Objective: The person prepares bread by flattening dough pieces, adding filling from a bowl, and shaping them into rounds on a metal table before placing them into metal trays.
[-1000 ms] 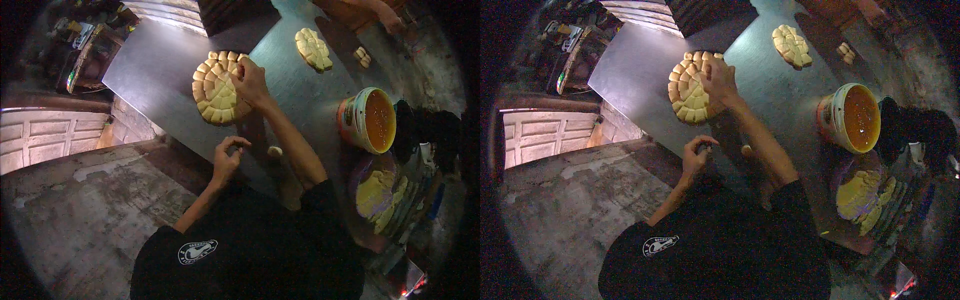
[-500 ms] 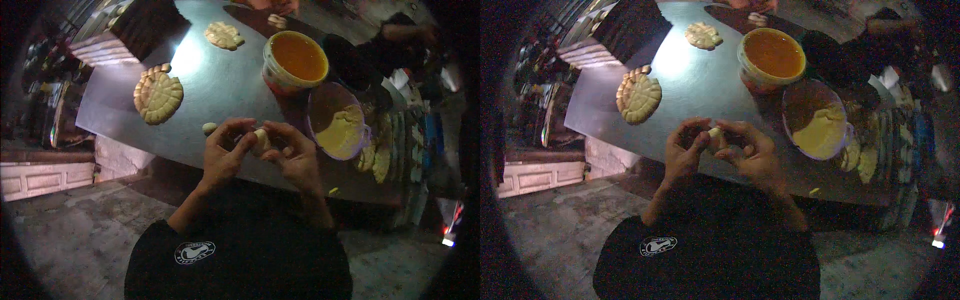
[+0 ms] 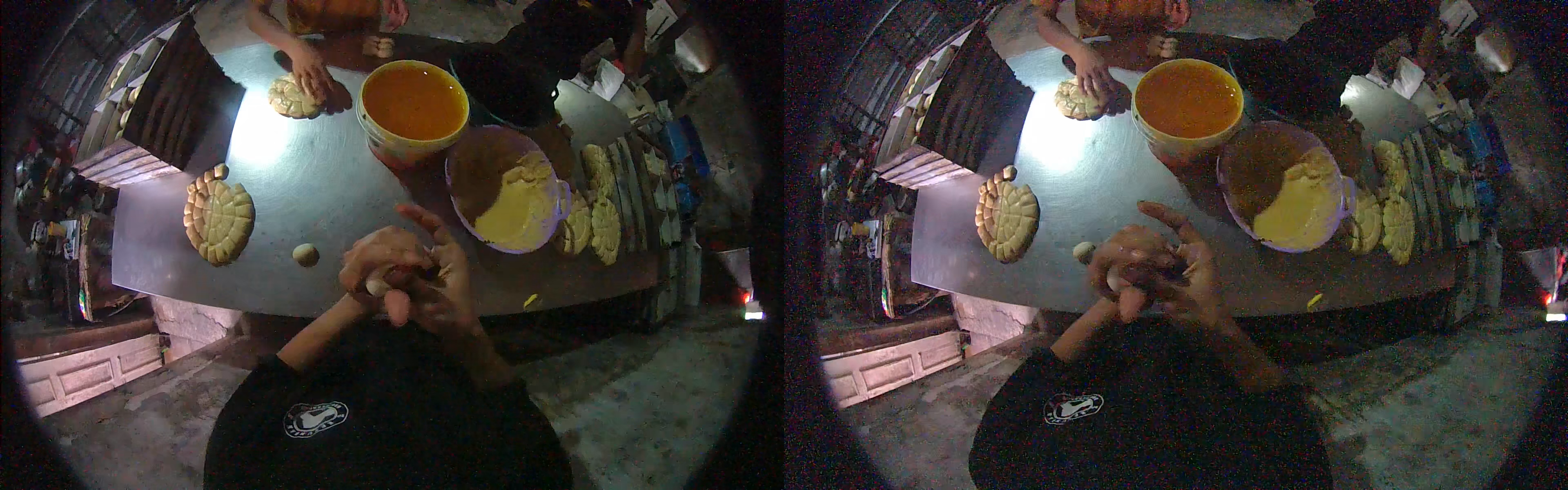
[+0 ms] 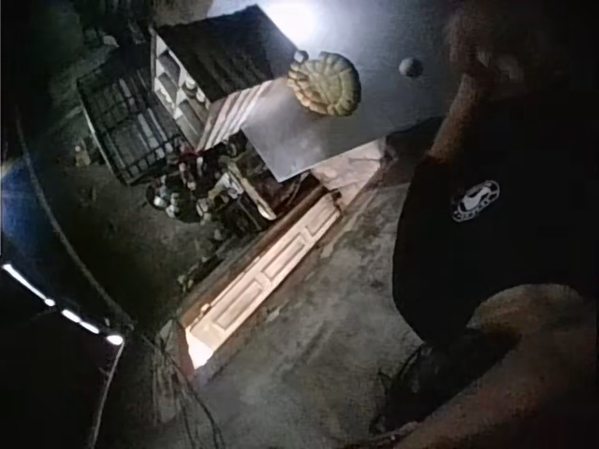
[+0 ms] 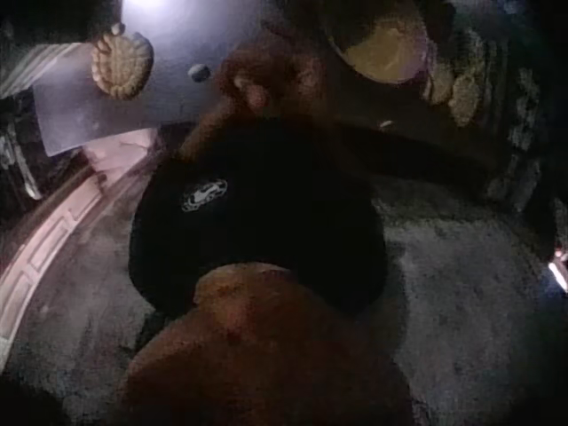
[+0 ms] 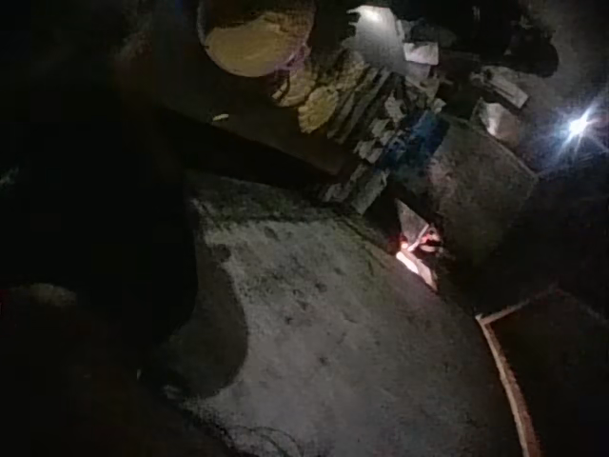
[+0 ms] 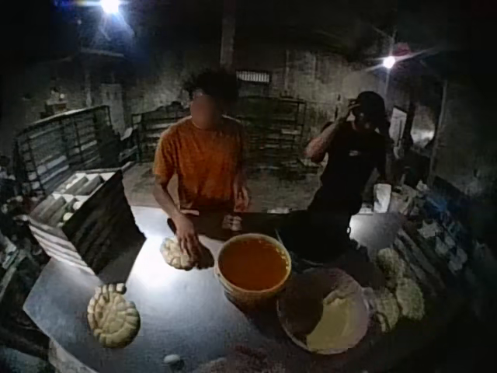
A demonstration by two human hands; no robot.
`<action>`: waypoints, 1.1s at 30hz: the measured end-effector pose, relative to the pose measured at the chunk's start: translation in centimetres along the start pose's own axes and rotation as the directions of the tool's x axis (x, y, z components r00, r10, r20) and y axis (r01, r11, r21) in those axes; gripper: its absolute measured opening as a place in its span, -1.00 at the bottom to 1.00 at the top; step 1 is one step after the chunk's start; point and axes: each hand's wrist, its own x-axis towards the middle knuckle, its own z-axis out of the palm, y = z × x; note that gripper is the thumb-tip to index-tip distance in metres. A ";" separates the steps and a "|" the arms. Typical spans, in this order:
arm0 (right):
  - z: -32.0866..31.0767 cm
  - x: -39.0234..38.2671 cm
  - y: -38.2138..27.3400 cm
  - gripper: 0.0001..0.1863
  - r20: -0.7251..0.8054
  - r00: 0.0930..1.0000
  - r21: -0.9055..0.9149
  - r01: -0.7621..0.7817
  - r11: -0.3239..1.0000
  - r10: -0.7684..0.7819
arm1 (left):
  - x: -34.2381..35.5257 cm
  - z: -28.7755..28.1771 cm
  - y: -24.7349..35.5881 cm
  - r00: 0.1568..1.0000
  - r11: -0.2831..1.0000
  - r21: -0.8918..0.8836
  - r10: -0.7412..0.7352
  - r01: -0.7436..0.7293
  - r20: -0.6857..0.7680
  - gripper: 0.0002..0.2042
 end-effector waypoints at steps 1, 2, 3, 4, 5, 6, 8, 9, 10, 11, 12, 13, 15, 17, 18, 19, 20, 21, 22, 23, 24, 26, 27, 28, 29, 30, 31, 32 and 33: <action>0.7 1.0 0.0 -0.25 0.012 0.998 -0.159 0.056 0.986 -0.054 | -0.9 0.0 -0.7 0.995 0.997 -0.075 -0.024 0.017 -0.098 -0.44; 0.6 1.9 0.4 -0.25 0.026 0.999 -0.164 0.031 0.986 -0.027 | -1.5 0.6 -1.8 0.980 0.987 -0.160 -0.058 0.027 -0.191 -0.42; 0.3 2.9 0.9 -0.25 0.041 0.999 -0.169 0.005 0.986 0.001 | -1.8 -0.4 -2.5 0.973 0.972 -0.219 -0.126 0.083 -0.192 -0.40; 0.2 3.9 1.2 -0.25 0.051 0.998 -0.178 -0.022 0.984 0.032 | -1.6 -1.2 -3.1 0.962 0.950 -0.280 -0.194 0.136 -0.193 -0.37; 0.3 5.0 1.2 -0.25 0.053 0.997 -0.063 -0.056 0.996 0.059 | -1.4 -2.0 -3.6 0.946 0.923 -0.338 -0.260 0.185 -0.192 -0.32; 0.6 6.2 1.2 -0.25 0.059 0.995 0.054 -0.089 0.995 0.086 | -1.4 -2.7 -3.5 0.896 0.874 -0.397 -0.387 0.282 -0.215 -0.30; 0.8 8.8 0.8 -0.32 0.048 0.991 0.218 -0.135 0.966 0.128 | 0.8 -4.2 -3.3 0.813 0.719 -0.558 -0.568 0.414 -0.130 -0.21; 0.4 10.1 0.3 -0.35 0.037 0.990 -0.030 -0.133 0.991 0.134 | 1.6 -5.5 -3.7 0.832 0.832 -0.272 -0.534 0.484 -0.152 -0.21; -0.3 11.5 -0.4 -0.38 0.022 0.990 -0.277 -0.128 0.952 0.139 | 2.2 -6.6 -4.1 0.852 0.859 0.038 -0.499 0.511 -0.160 -0.20; -0.7 13.1 -0.7 -0.41 0.016 0.989 -0.503 -0.119 0.856 0.147 | 2.6 -7.7 -4.5 0.872 0.798 0.352 -0.463 0.488 -0.159 -0.19; -1.3 15.2 -0.3 -0.49 0.142 0.990 -0.778 0.102 0.620 0.016 | 1.3 -8.4 -5.5 0.770 0.765 0.133 -0.593 0.630 -0.236 -0.29; -2.2 17.2 -0.2 -0.57 0.250 0.961 -0.926 0.273 0.261 -0.119 | 0.7 -9.1 -6.3 0.726 0.727 0.095 -0.648 0.680 -0.230 -0.34; -3.6 20.2 -0.1 -0.59 0.328 0.937 -0.929 0.297 -0.221 -0.119 | 0.2 -10.6 -6.9 0.631 0.642 0.025 -0.745 0.766 -0.215 -0.42; -3.5 22.0 0.3 -0.61 0.129 0.990 -0.956 0.138 -0.259 0.052 | 0.4 -11.6 -7.3 0.611 0.620 0.030 -0.763 0.784 -0.211 -0.54; -3.5 22.5 0.4 -0.61 0.020 0.991 -0.955 0.058 -0.290 0.132 | 0.6 -12.1 -7.4 0.583 0.593 0.014 -0.786 0.805 -0.205 -0.56; -3.4 22.8 0.7 -0.61 -0.024 0.989 -0.973 0.009 -0.231 0.143 | 0.7 -12.6 -7.4 0.554 0.565 0.005 -0.808 0.825 -0.201 -0.58; -3.4 22.9 1.0 -0.60 -0.069 0.985 -0.984 -0.042 -0.172 0.156 | 1.0 -13.0 -7.4 0.522 0.543 -0.048 -0.825 0.838 -0.218 -0.61; -3.4 23.0 1.2 -0.60 -0.113 0.979 -0.989 -0.095 -0.113 0.171 | 1.2 -13.3 -7.5 0.489 0.521 -0.101 -0.841 0.848 -0.233 -0.63; -3.2 23.0 1.0 -0.60 -0.156 0.980 -0.987 -0.151 -0.051 0.122 | 1.5 -13.4 -7.5 0.455 0.496 -0.157 -0.858 0.854 -0.237 -0.65; -2.9 22.9 0.7 -0.60 -0.201 0.977 -0.979 -0.202 0.013 0.074 | 1.8 -13.6 -7.4 0.427 0.466 -0.193 -0.879 0.863 -0.213 -0.67; -2.7 22.7 0.4 -0.59 -0.247 0.969 -0.965 -0.248 0.080 0.028 | 2.0 -13.9 -7.1 0.399 0.435 -0.229 -0.897 0.871 -0.188 -0.69; -2.2 21.8 0.0 -0.59 -0.243 0.970 -0.927 -0.240 0.287 0.027 | 3.2 -14.1 -6.5 0.404 0.431 -0.252 -0.902 0.867 -0.151 -0.73; -1.9 21.0 -0.1 -0.59 -0.239 0.971 -0.892 -0.231 0.388 0.028 | 3.6 -13.9 -6.3 0.378 0.394 -0.348 -0.919 0.851 -0.116 -0.73; -1.2 20.1 -0.1 -0.58 -0.261 0.961 -0.737 -0.256 0.625 0.086 | 4.0 -13.7 -5.9 0.356 0.353 -0.434 -0.931 0.829 -0.079 -0.72; -0.2 19.1 0.3 -0.56 -0.259 0.955 -0.518 -0.265 0.813 0.146 | 4.5 -13.6 -5.4 0.340 0.314 -0.509 -0.939 0.801 -0.044 -0.71; 0.5 18.2 0.8 -0.54 -0.237 0.949 -0.254 -0.266 0.930 0.207 | 5.1 -13.5 -4.6 0.256 0.226 -0.548 -0.966 0.805 -0.022 -0.68; 1.5 16.9 0.9 -0.52 -0.238 0.961 -0.254 -0.203 0.946 0.142 | 6.0 -13.2 -3.6 0.169 0.120 -0.586 -0.985 0.801 0.028 -0.64; 2.2 16.0 1.8 -0.49 -0.215 0.972 -0.241 -0.143 0.960 0.091 | 6.3 -13.0 -2.8 0.125 0.069 -0.625 -0.991 0.778 0.046 -0.62; 2.5 15.1 2.1 -0.45 -0.194 0.980 -0.226 -0.085 0.970 0.040 | 6.6 -12.7 -1.9 0.079 0.016 -0.662 -0.995 0.749 0.065 -0.59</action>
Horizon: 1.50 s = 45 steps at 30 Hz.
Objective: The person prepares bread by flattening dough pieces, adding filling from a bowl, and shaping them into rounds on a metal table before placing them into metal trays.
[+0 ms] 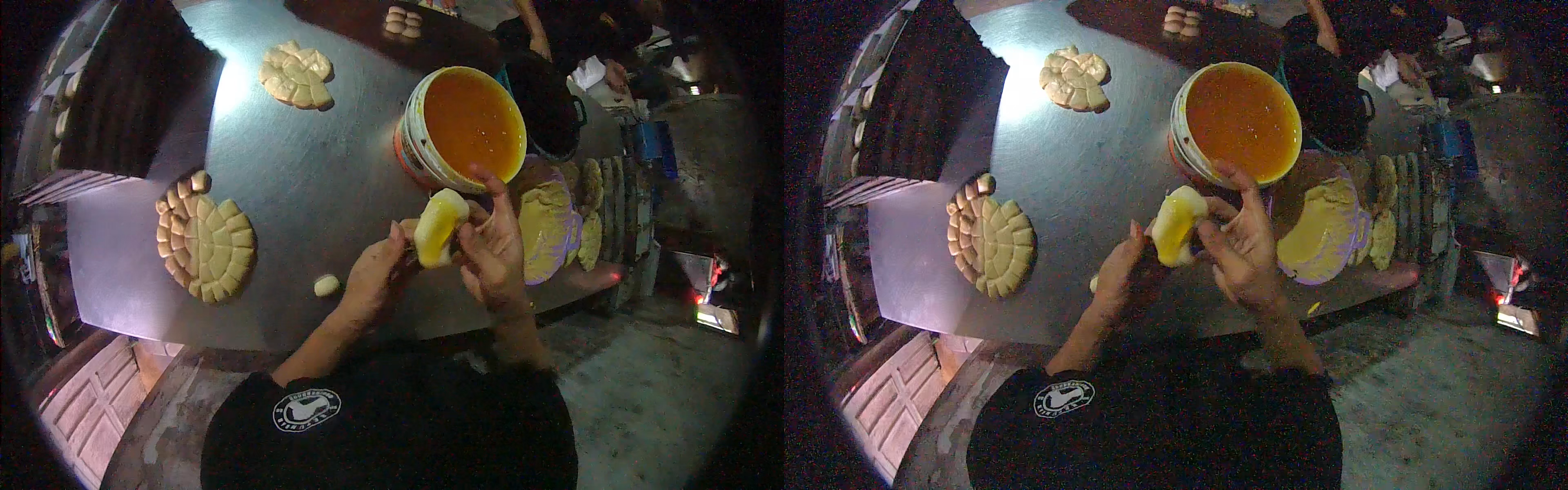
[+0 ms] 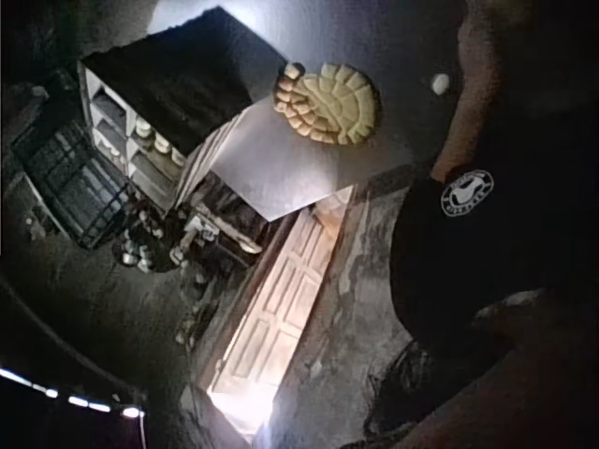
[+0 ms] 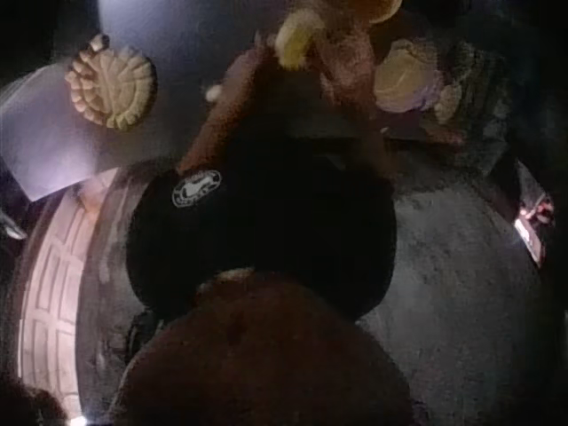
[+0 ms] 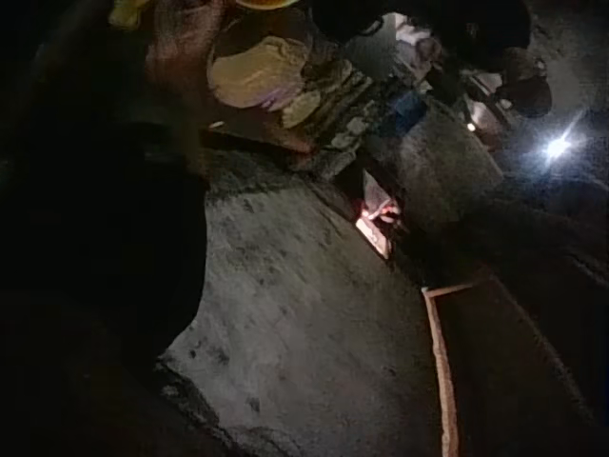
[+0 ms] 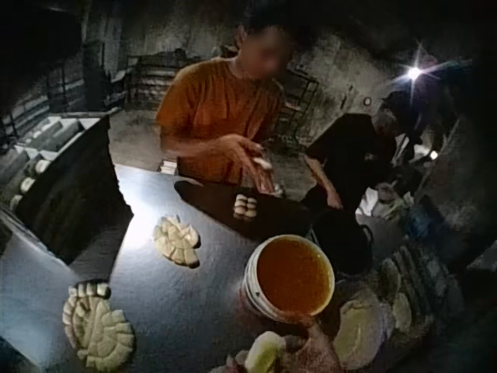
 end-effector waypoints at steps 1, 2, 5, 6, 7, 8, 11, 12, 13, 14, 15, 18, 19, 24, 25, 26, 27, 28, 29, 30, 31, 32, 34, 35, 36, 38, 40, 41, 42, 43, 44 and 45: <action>-1.4 -0.8 0.5 -0.37 0.025 1.000 -0.070 0.002 0.998 0.000 | -0.5 0.6 -0.1 1.000 0.998 -0.062 -0.013 0.014 0.016 -0.57; -2.1 -1.6 1.1 -0.40 0.028 1.000 -0.053 0.014 0.998 -0.012 | -1.0 1.0 -0.4 0.999 0.992 -0.124 -0.024 0.028 0.033 -0.56; -5.0 -4.0 2.3 -0.51 0.086 0.995 -0.019 0.046 0.999 -0.044 | -2.0 2.4 -2.0 1.000 0.988 -0.156 -0.005 0.007 0.011 -0.58; -6.5 -4.8 2.5 -0.56 0.142 0.989 -0.015 0.053 0.998 -0.050 | -2.4 3.2 -2.5 1.000 0.987 -0.160 -0.004 0.002 -0.012 -0.58; -7.5 -5.7 2.2 -0.56 0.178 0.980 -0.009 0.094 0.996 -0.091 | -2.7 3.7 -3.4 1.000 0.984 -0.176 0.014 -0.017 -0.018 -0.60; -8.2 -6.4 1.7 -0.56 0.212 0.968 -0.003 0.136 0.991 -0.132 | -2.9 4.1 -4.5 0.999 0.981 -0.193 0.031 -0.035 -0.024 -0.61; -8.5 -8.5 -1.3 -0.47 0.313 0.891 -0.629 0.454 0.630 -0.329 | -3.7 5.2 -7.6 0.964 0.961 0.084 0.265 -0.265 0.009 -0.64; -9.5 -9.3 -1.4 -0.44 0.365 0.846 -0.686 0.526 0.503 -0.388 | -3.8 5.7 -8.6 0.936 0.909 0.220 0.348 -0.353 0.062 -0.64; -10.6 -10.3 -1.4 -0.42 0.413 0.799 -0.734 0.576 0.361 -0.436 | -3.8 6.2 -9.5 0.925 0.879 0.289 0.355 -0.380 0.135 -0.61; -11.6 -11.2 -1.6 -0.40 0.466 0.749 -0.766 0.608 0.209 -0.471 | -4.0 7.2 -10.5 0.927 0.866 0.329 0.346 -0.375 0.147 -0.62; -12.2 -12.1 -2.3 -0.51 0.441 0.744 -0.757 0.609 0.237 -0.502 | -4.3 8.3 -11.3 0.928 0.852 0.370 0.336 -0.371 0.159 -0.62; -14.0 -14.3 -1.7 -0.61 0.189 0.894 -0.359 0.449 0.819 -0.407 | -5.0 9.5 -13.4 0.895 0.696 0.567 0.386 -0.441 0.224 -0.65; -14.5 -15.4 -1.5 -0.68 0.096 0.918 -0.271 0.395 0.878 -0.384 | -5.2 9.9 -14.3 0.878 0.613 0.636 0.404 -0.468 0.256 -0.66; -17.5 -18.0 -2.7 -0.58 0.466 0.739 -0.550 0.673 0.495 -0.487 | -5.2 11.4 -18.4 0.796 0.587 0.593 0.582 -0.551 0.164 -0.71; -17.4 -18.6 -3.6 -0.56 0.556 0.683 -0.612 0.722 0.323 -0.473 | -5.2 11.6 -18.9 0.778 0.591 0.578 0.615 -0.563 0.128 -0.72; -17.3 -18.9 -4.2 -0.55 0.582 0.669 -0.621 0.732 0.278 -0.463 | -5.5 11.8 -19.2 0.797 0.627 0.571 0.597 -0.530 0.085 -0.74; -17.2 -19.2 -4.8 -0.54 0.606 0.655 -0.629 0.742 0.233 -0.451 | -5.9 12.0 -19.3 0.815 0.661 0.561 0.578 -0.498 0.041 -0.75; -17.2 -19.5 -5.1 -0.54 0.630 0.643 -0.637 0.749 0.184 -0.436 | -6.2 12.2 -19.5 0.832 0.697 0.546 0.555 -0.465 0.000 -0.76; -17.2 -19.7 -5.4 -0.55 0.633 0.632 -0.628 0.757 0.180 -0.447 | -6.5 12.5 -19.7 0.822 0.661 0.596 0.569 -0.455 -0.003 -0.78; -17.3 -19.8 -5.5 -0.56 0.636 0.622 -0.620 0.764 0.177 -0.457 | -6.8 12.8 -19.8 0.813 0.624 0.644 0.583 -0.443 -0.006 -0.79; -17.3 -19.9 -5.6 -0.57 0.640 0.611 -0.610 0.773 0.175 -0.466 | -7.0 13.0 -19.9 0.802 0.585 0.689 0.597 -0.427 -0.010 -0.80; -17.3 -19.8 -5.7 -0.60 0.631 0.616 -0.567 0.781 0.262 -0.471 | -7.2 13.1 -19.9 0.766 0.504 0.735 0.642 -0.455 0.033 -0.81; -17.1 -19.2 -5.9 -0.67 0.617 0.630 -0.461 0.775 0.433 -0.472 | -7.5 13.1 -19.8 0.688 0.330 0.809 0.716 -0.487 0.122 -0.83; -16.9 -18.9 -6.0 -0.69 0.618 0.647 -0.448 0.757 0.476 -0.448 | -8.1 13.3 -19.5 0.707 0.351 0.815 0.700 -0.462 0.099 -0.83; -16.8 -18.5 -6.1 -0.71 0.619 0.662 -0.434 0.737 0.519 -0.422 | -8.9 13.6 -19.0 0.725 0.371 0.820 0.684 -0.436 0.077 -0.83; -16.1 -17.8 -6.4 -0.70 0.627 0.670 -0.455 0.729 0.511 -0.397 | -9.3 13.0 -18.4 0.742 0.434 0.753 0.663 -0.494 0.105 -0.83; -14.9 -17.1 -6.6 -0.65 0.646 0.651 -0.500 0.755 0.424 -0.398 | -9.4 11.4 -17.7 0.715 0.445 0.652 0.663 -0.613 0.220 -0.82; -14.2 -16.9 -6.7 -0.65 0.614 0.681 -0.488 0.725 0.487 -0.399 | -9.5 10.9 -17.1 0.692 0.420 0.622 0.660 -0.661 0.291 -0.82; -13.4 -16.7 -6.7 -0.65 0.581 0.711 -0.473 0.691 0.547 -0.395 | -9.8 10.5 -16.2 0.665 0.332 0.642 0.639 -0.691 0.386 -0.81; -12.8 -16.4 -6.3 -0.64 0.561 0.731 -0.432 0.659 0.616 -0.388 | -10.1 10.0 -15.5 0.638 0.244 0.653 0.609 -0.717 0.472 -0.80; -12.2 -15.9 -5.9 -0.62 0.541 0.750 -0.386 0.624 0.679 -0.381 | -10.3 9.7 -15.2 0.698 0.342 0.680 0.624 -0.649 0.351 -0.79; -11.9 -15.3 -5.1 -0.58 0.532 0.759 -0.313 0.589 0.745 -0.376 | -10.5 9.7 -14.9 0.747 0.441 0.688 0.625 -0.577 0.226 -0.78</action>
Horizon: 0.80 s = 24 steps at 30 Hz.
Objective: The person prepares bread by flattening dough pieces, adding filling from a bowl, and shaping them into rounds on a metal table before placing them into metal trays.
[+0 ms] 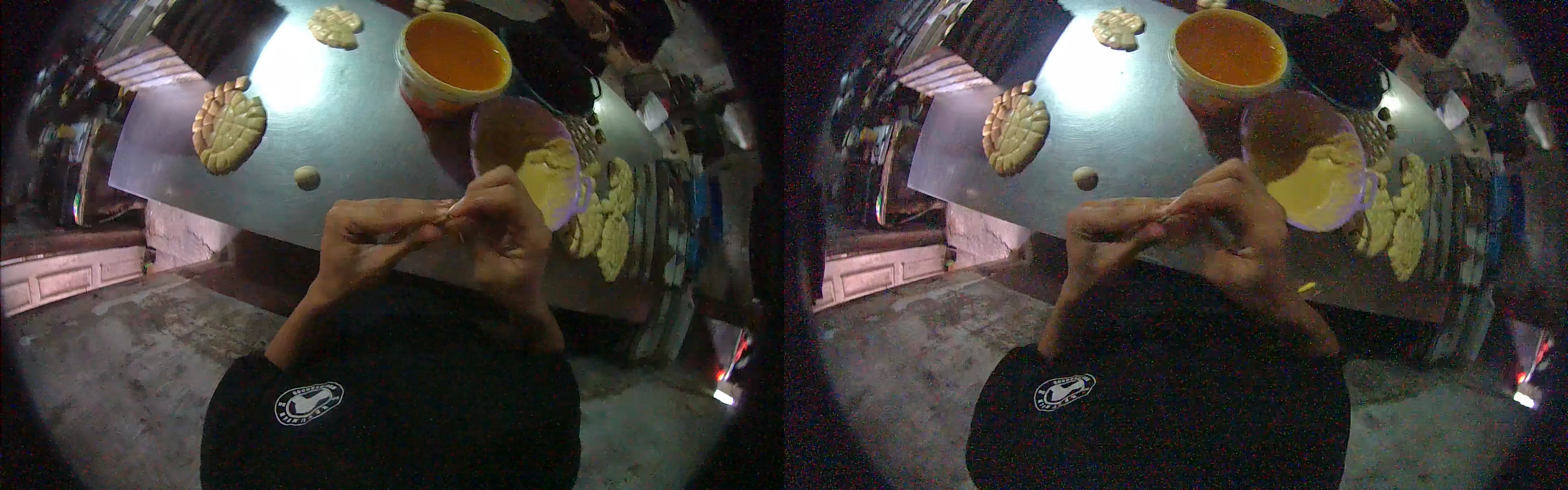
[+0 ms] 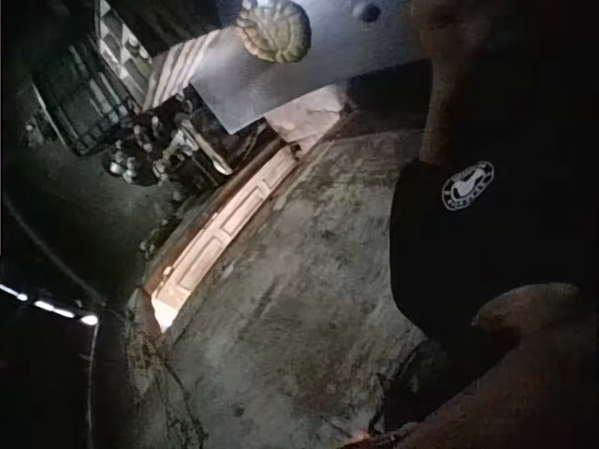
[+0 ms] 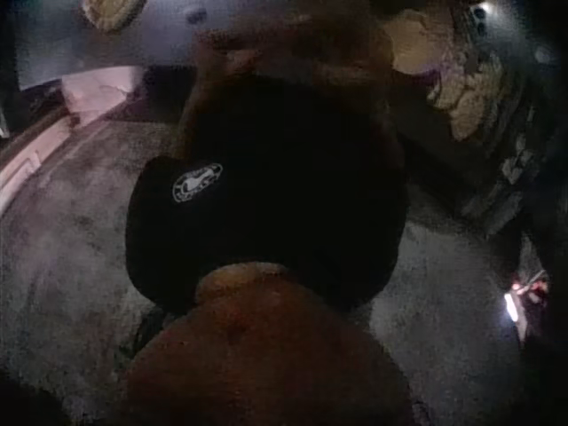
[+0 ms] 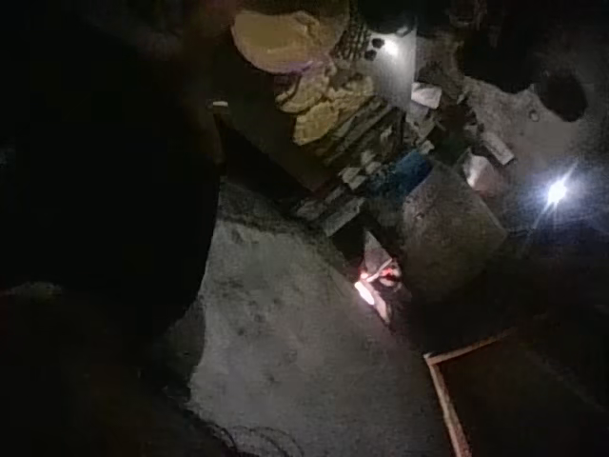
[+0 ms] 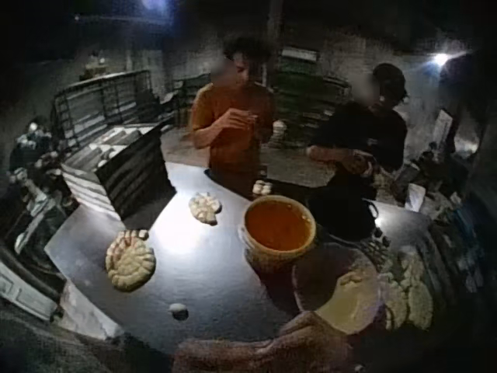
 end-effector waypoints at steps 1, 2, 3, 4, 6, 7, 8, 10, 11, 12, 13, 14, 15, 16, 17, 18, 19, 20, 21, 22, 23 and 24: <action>0.8 0.7 0.2 -0.55 0.032 0.999 0.028 0.006 1.000 -0.007 | 0.1 -0.5 0.1 0.991 0.993 -0.043 -0.117 0.114 -0.068 -0.78; 1.5 1.4 0.5 -0.52 0.065 0.998 0.057 0.010 0.998 -0.014 | 0.3 -1.4 -0.1 0.985 0.984 -0.096 -0.155 0.147 -0.080 -0.76; 2.5 2.3 0.3 -0.49 0.135 0.990 0.012 0.040 0.999 -0.041 | 0.6 -2.5 -0.5 0.977 0.973 -0.149 -0.193 0.178 -0.090 -0.74; 3.5 3.2 0.1 -0.47 0.206 0.976 -0.031 0.076 0.997 -0.068 | 0.8 -3.6 -0.9 0.969 0.958 -0.203 -0.227 0.203 -0.098 -0.72; 4.9 4.2 1.8 -0.43 0.253 0.967 -0.245 0.084 0.966 -0.020 | 1.0 -6.0 -3.0 0.942 0.926 -0.218 -0.330 0.309 -0.066 -0.70; 5.6 4.8 2.5 -0.42 0.278 0.961 -0.340 0.096 0.936 0.003 | 1.0 -7.3 -3.9 0.922 0.905 -0.225 -0.382 0.361 -0.057 -0.68; 6.2 5.7 2.2 -0.39 0.281 0.957 -0.429 0.060 0.901 0.070 | 0.9 -8.4 -4.5 0.911 0.889 -0.257 -0.407 0.379 -0.064 -0.68; 8.2 6.8 4.2 -0.41 0.342 0.935 -0.427 0.064 0.902 0.096 | 0.3 -10.1 -5.4 0.885 0.849 -0.323 -0.461 0.418 -0.066 -0.67; 9.2 6.9 5.5 -0.41 0.367 0.923 -0.434 0.060 0.899 0.116 | 0.1 -10.8 -6.2 0.871 0.824 -0.360 -0.488 0.438 -0.055 -0.66; 10.8 6.9 6.9 -0.43 0.298 0.919 -0.320 -0.158 0.934 0.257 | -0.1 -11.6 -7.2 0.810 0.788 -0.384 -0.567 0.481 -0.149 -0.72; 12.6 6.7 8.3 -0.46 0.232 0.880 -0.198 -0.374 0.906 0.414 | 0.0 -12.6 -8.8 0.855 0.886 -0.241 -0.451 0.395 -0.257 -0.74; 14.2 6.6 9.7 -0.48 0.192 0.805 -0.056 -0.562 0.825 0.562 | -0.1 -13.5 -10.2 0.882 0.949 -0.076 -0.312 0.305 -0.353 -0.76; 15.3 6.7 11.0 -0.49 0.269 0.706 0.025 -0.686 0.728 0.655 | -0.2 -14.4 -11.2 0.894 0.971 0.100 -0.158 0.218 -0.419 -0.78; 16.4 7.0 12.6 -0.50 0.347 0.591 0.092 -0.794 0.601 0.728 | 0.0 -15.5 -11.5 0.880 0.951 0.099 -0.228 0.294 -0.417 -0.81; 17.4 7.4 14.0 -0.51 0.435 0.469 0.147 -0.879 0.453 0.768 | 0.0 -16.6 -12.1 0.861 0.946 0.099 -0.235 0.310 -0.450 -0.81; 18.0 8.0 15.5 -0.59 0.453 0.473 0.052 -0.860 0.507 0.756 | 0.2 -17.7 -13.2 0.843 0.940 0.099 -0.242 0.326 -0.482 -0.81; 18.9 8.6 17.0 -0.63 0.376 0.548 -0.031 -0.799 0.601 0.747 | 0.6 -18.8 -14.1 0.823 0.934 0.096 -0.251 0.345 -0.510 -0.80; 19.7 9.1 18.3 -0.67 0.298 0.625 -0.123 -0.725 0.678 0.722 | 1.3 -20.0 -14.5 0.828 0.924 0.237 -0.128 0.299 -0.546 -0.77; 20.3 9.4 19.5 -0.71 0.227 0.699 -0.223 -0.641 0.735 0.678 | 1.7 -21.1 -14.8 0.806 0.914 0.206 -0.182 0.350 -0.563 -0.76; 20.9 9.6 20.6 -0.75 0.170 0.746 -0.346 -0.567 0.748 0.644 | 2.0 -22.3 -15.1 0.782 0.902 0.176 -0.230 0.395 -0.579 -0.75; 21.2 9.3 21.3 -0.72 0.183 0.761 -0.381 -0.529 0.758 0.623 | 2.3 -23.4 -15.3 0.756 0.886 0.145 -0.278 0.440 -0.592 -0.74; 21.4 8.8 21.9 -0.68 0.196 0.774 -0.416 -0.490 0.766 0.602 | 2.6 -24.2 -15.4 0.756 0.892 0.117 -0.294 0.437 -0.585 -0.75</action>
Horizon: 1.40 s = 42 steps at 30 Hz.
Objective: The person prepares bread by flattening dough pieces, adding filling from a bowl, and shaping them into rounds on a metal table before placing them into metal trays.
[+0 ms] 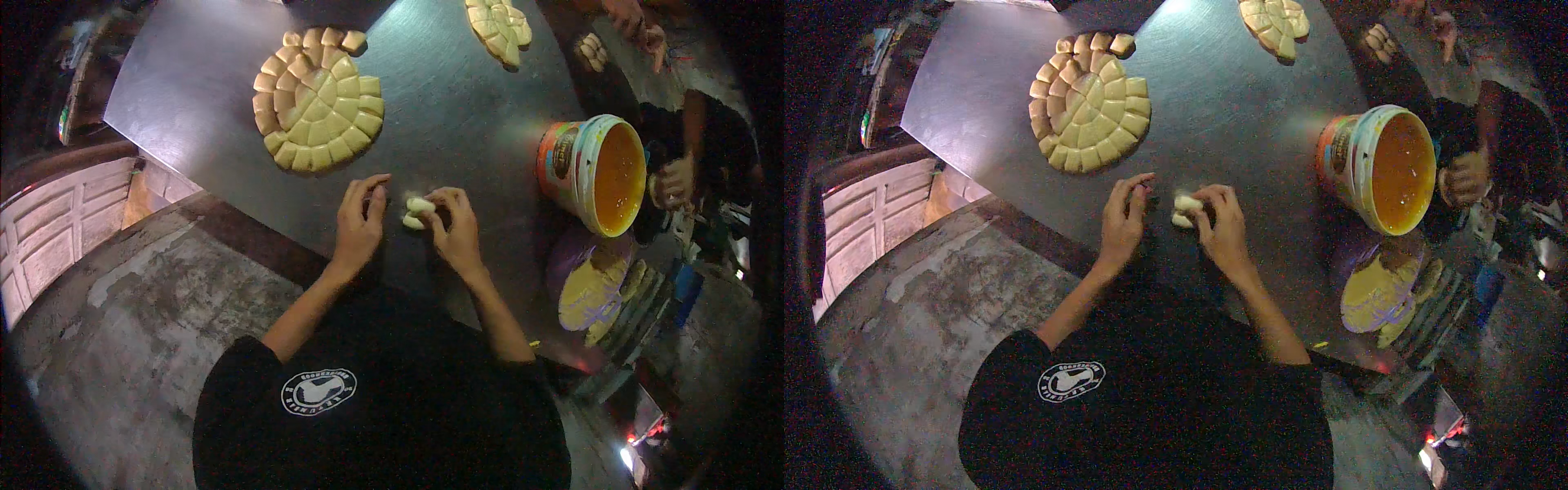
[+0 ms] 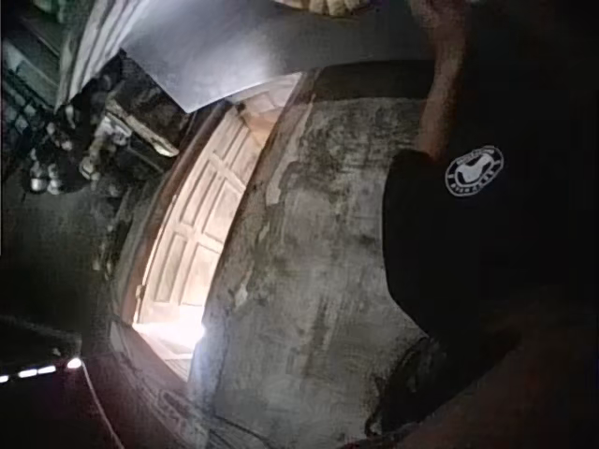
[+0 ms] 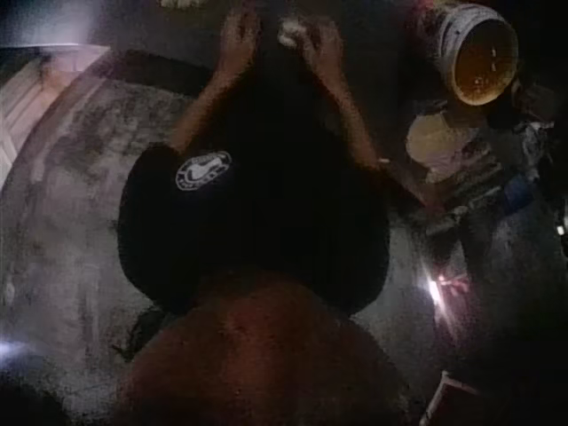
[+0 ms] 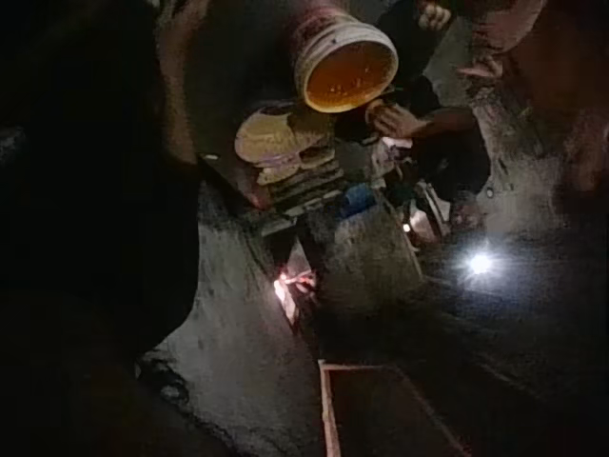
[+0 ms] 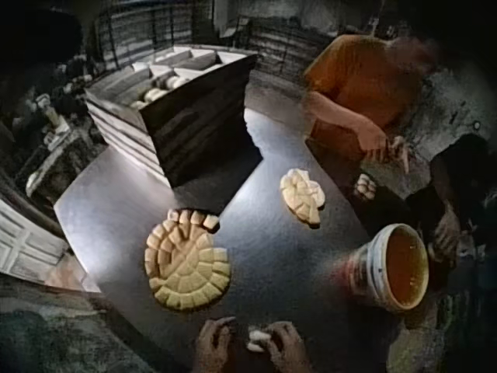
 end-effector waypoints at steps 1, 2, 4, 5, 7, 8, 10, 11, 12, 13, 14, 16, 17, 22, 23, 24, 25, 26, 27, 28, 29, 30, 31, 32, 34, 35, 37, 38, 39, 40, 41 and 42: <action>0.3 0.1 0.3 -0.64 0.003 0.999 -0.045 0.033 0.998 -0.033 | 0.8 -0.5 0.1 1.000 0.999 -0.026 -0.026 0.026 0.014 -0.75; 0.2 0.2 0.5 -0.62 0.020 0.998 -0.086 0.063 0.994 -0.061 | 1.5 -0.9 0.3 0.998 0.997 -0.051 -0.052 0.053 0.028 -0.76; -0.2 1.1 -0.2 -0.64 -0.059 0.998 -0.031 -0.029 0.999 0.027 | 2.3 -1.5 0.0 0.998 0.998 -0.042 -0.049 0.050 0.035 -0.77; -0.5 1.9 -0.9 -0.65 -0.097 0.993 0.002 -0.060 0.998 0.060 | 2.2 -1.8 -0.5 0.999 1.000 -0.007 -0.020 0.021 0.026 -0.78; -1.1 5.5 -1.3 -0.70 -0.130 0.991 -0.040 0.032 0.999 -0.037 | 2.0 -2.1 -1.1 1.000 1.000 -0.001 -0.001 0.001 0.031 -0.80; -1.3 8.2 -2.0 -0.70 -0.121 0.989 -0.027 0.079 0.997 -0.081 | 1.7 -2.1 -0.9 0.999 1.000 -0.019 -0.006 0.007 0.036 -0.80; -0.2 14.2 -3.1 -0.71 -0.138 0.975 0.001 0.176 0.984 -0.174 | 0.9 -2.7 -0.1 0.998 0.999 -0.018 -0.032 0.033 0.059 -0.81; 0.7 17.8 -3.7 -0.70 -0.167 0.960 0.015 0.231 0.973 -0.225 | 0.5 -3.0 0.3 0.996 0.999 0.004 -0.047 0.047 0.072 -0.80; 2.5 21.4 -4.7 -0.71 -0.200 0.945 -0.072 0.248 0.966 -0.258 | 0.0 -3.4 0.3 0.995 0.997 0.022 -0.069 0.067 0.073 -0.80; 3.6 24.3 -5.5 -0.72 -0.256 0.925 -0.170 0.242 0.955 -0.280 | -0.4 -3.6 0.7 0.997 0.999 0.036 -0.041 0.039 0.072 -0.80; 4.8 26.9 -5.6 -0.72 -0.252 0.917 -0.229 0.255 0.940 -0.310 | -0.9 -3.9 1.1 0.997 0.999 0.054 -0.014 0.010 0.070 -0.80; 6.6 28.8 -7.0 -0.70 -0.243 0.916 -0.185 0.281 0.942 -0.321 | -1.5 -4.5 1.9 0.999 0.996 0.080 0.023 -0.025 0.027 -0.80; 7.3 28.4 -8.5 -0.69 -0.224 0.925 -0.084 0.294 0.952 -0.306 | -2.1 -4.7 2.1 0.999 0.996 0.082 0.027 -0.025 -0.021 -0.80; 5.0 17.6 -11.7 -0.68 -0.249 0.910 0.368 0.407 0.836 -0.333 | -4.8 -5.0 3.4 0.952 0.996 -0.036 0.067 -0.081 -0.299 -0.78; 3.5 14.1 -11.5 -0.70 -0.189 0.921 0.498 0.388 0.775 -0.340 | -5.4 -4.5 4.5 0.936 0.989 -0.074 0.092 -0.125 -0.341 -0.77; 1.2 10.0 -11.6 -0.70 -0.108 0.944 0.649 0.305 0.697 -0.313 | -5.8 -3.6 5.8 0.924 0.979 -0.115 0.117 -0.170 -0.364 -0.76; -0.6 6.1 -11.5 -0.70 -0.022 0.953 0.776 0.207 0.596 -0.302 | -6.2 -2.7 6.7 0.910 0.964 -0.154 0.141 -0.216 -0.391 -0.75; -2.5 2.5 -11.1 -0.72 -0.021 0.949 0.765 0.219 0.606 -0.316 | -6.8 -1.5 8.0 0.909 0.942 -0.187 0.195 -0.278 -0.369 -0.77; -4.6 -0.7 -10.1 -0.74 -0.043 0.948 0.746 0.240 0.621 -0.315 | -7.5 0.4 9.2 0.925 0.922 -0.238 0.226 -0.304 -0.305 -0.77; -5.9 -3.2 -9.3 -0.75 -0.111 0.948 0.746 0.278 0.605 -0.298 | -8.5 2.2 10.2 0.933 0.903 -0.282 0.258 -0.325 -0.251 -0.77; -7.2 -5.6 -8.6 -0.75 -0.176 0.946 0.747 0.308 0.589 -0.272 | -9.4 3.9 11.0 0.939 0.886 -0.322 0.283 -0.333 -0.195 -0.77; -8.5 -7.6 -7.9 -0.75 -0.241 0.940 0.745 0.340 0.574 -0.244 | -10.1 5.5 10.6 0.923 0.872 -0.301 0.366 -0.386 -0.122 -0.76; -9.7 -9.4 -6.7 -0.76 -0.283 0.940 0.738 0.341 0.582 -0.192 | -11.1 7.3 10.3 0.904 0.838 -0.350 0.421 -0.418 -0.071 -0.76; -11.2 -11.2 -5.9 -0.76 -0.322 0.935 0.733 0.344 0.587 -0.147 | -12.5 9.0 10.5 0.879 0.801 -0.399 0.476 -0.447 -0.029 -0.76; -13.7 -14.9 -4.5 -0.72 -0.383 0.923 0.749 0.329 0.575 -0.030 | -14.4 12.0 11.3 0.773 0.686 -0.459 0.635 -0.565 -0.002 -0.72; -14.4 -16.7 -3.9 -0.67 -0.395 0.918 0.774 0.308 0.552 0.042 | -14.8 13.2 11.9 0.640 0.598 -0.316 0.767 -0.736 -0.040 -0.66; -15.1 -19.5 -2.6 -0.53 -0.383 0.920 0.839 0.307 0.450 0.086 | -15.1 15.0 13.2 0.322 0.317 -0.159 0.947 -0.935 -0.008 -0.55; -15.1 -20.5 -2.0 -0.45 -0.364 0.930 0.872 0.320 0.371 0.053 | -15.3 15.8 13.8 0.153 0.158 -0.176 0.987 -0.972 0.040 -0.50; -15.0 -21.4 -1.5 -0.37 -0.346 0.938 0.899 0.327 0.291 0.015 | -15.5 16.7 14.2 -0.011 0.024 -0.350 0.995 -0.936 0.098 -0.45; -15.0 -22.3 -1.1 -0.21 -0.279 0.960 0.945 0.276 0.174 -0.011 | -16.0 17.8 14.3 -0.037 -0.006 -0.493 0.998 -0.870 0.052 -0.43; -14.9 -23.2 -1.2 -0.23 -0.370 0.929 0.899 0.360 0.251 -0.008 | -16.3 18.9 14.3 -0.060 -0.043 -0.621 0.998 -0.783 0.006 -0.41; -14.7 -23.7 -1.8 -0.24 -0.455 0.891 0.839 0.433 0.329 -0.013 | -17.2 20.7 13.7 0.082 -0.009 -0.712 0.992 -0.702 -0.092 -0.41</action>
